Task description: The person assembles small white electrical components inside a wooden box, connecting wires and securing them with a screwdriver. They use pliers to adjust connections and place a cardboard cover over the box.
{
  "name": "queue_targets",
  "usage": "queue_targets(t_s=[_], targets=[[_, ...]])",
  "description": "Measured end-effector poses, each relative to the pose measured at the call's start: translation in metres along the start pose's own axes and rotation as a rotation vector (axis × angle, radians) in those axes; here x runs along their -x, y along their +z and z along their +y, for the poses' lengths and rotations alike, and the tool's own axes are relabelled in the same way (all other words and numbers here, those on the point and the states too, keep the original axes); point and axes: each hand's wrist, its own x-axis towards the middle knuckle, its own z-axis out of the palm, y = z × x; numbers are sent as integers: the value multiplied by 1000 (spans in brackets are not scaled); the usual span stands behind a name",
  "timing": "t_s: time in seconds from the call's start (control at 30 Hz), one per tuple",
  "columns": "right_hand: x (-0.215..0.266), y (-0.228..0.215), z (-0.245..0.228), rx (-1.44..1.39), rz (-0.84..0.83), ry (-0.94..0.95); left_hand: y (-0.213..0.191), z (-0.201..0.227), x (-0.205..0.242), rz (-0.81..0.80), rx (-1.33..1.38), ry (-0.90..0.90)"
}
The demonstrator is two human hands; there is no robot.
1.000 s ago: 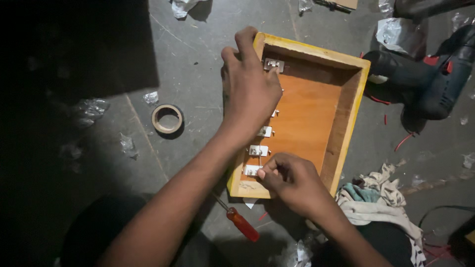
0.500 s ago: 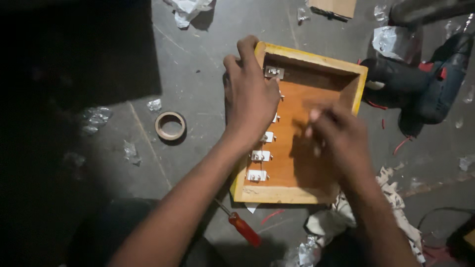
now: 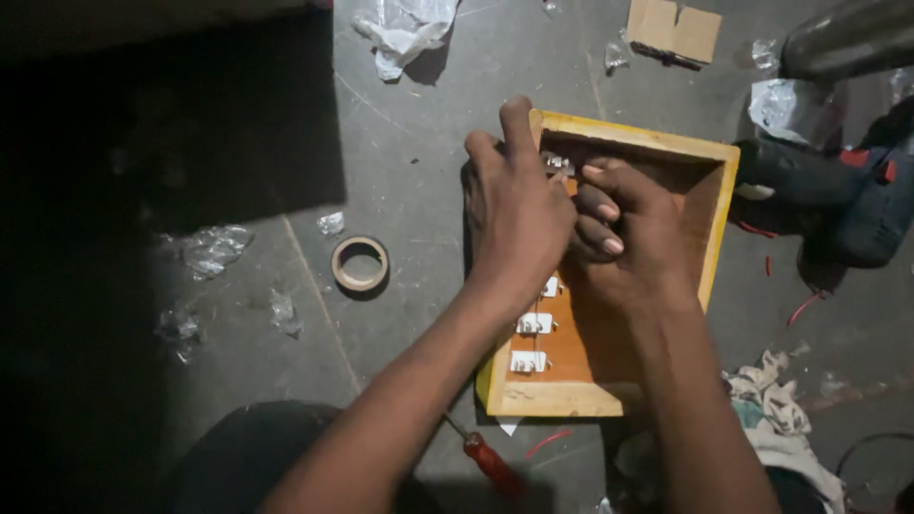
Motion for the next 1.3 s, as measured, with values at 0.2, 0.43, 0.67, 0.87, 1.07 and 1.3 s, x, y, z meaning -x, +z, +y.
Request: queue_targets(t_s=[0.2, 0.43, 0.67, 0.87, 1.07, 1.3], targets=[[-7, -6, 6, -189, -88, 35, -1, -1, 3, 9, 18, 10], [-6, -10, 8, -217, -148, 34, -1, 3, 2, 24, -11, -10], [2, -10, 6, -159, -298, 46, -1, 3, 0, 53, -12, 17], [-1, -11, 1, -3, -459, 45, -3, 1, 0, 49, -13, -2], [1, -15, 0, 24, -449, 43, 5, -1, 0, 74, -55, -16], [22, 6, -5, 513, 17, -144, 9, -12, 1, 113, 74, 62]])
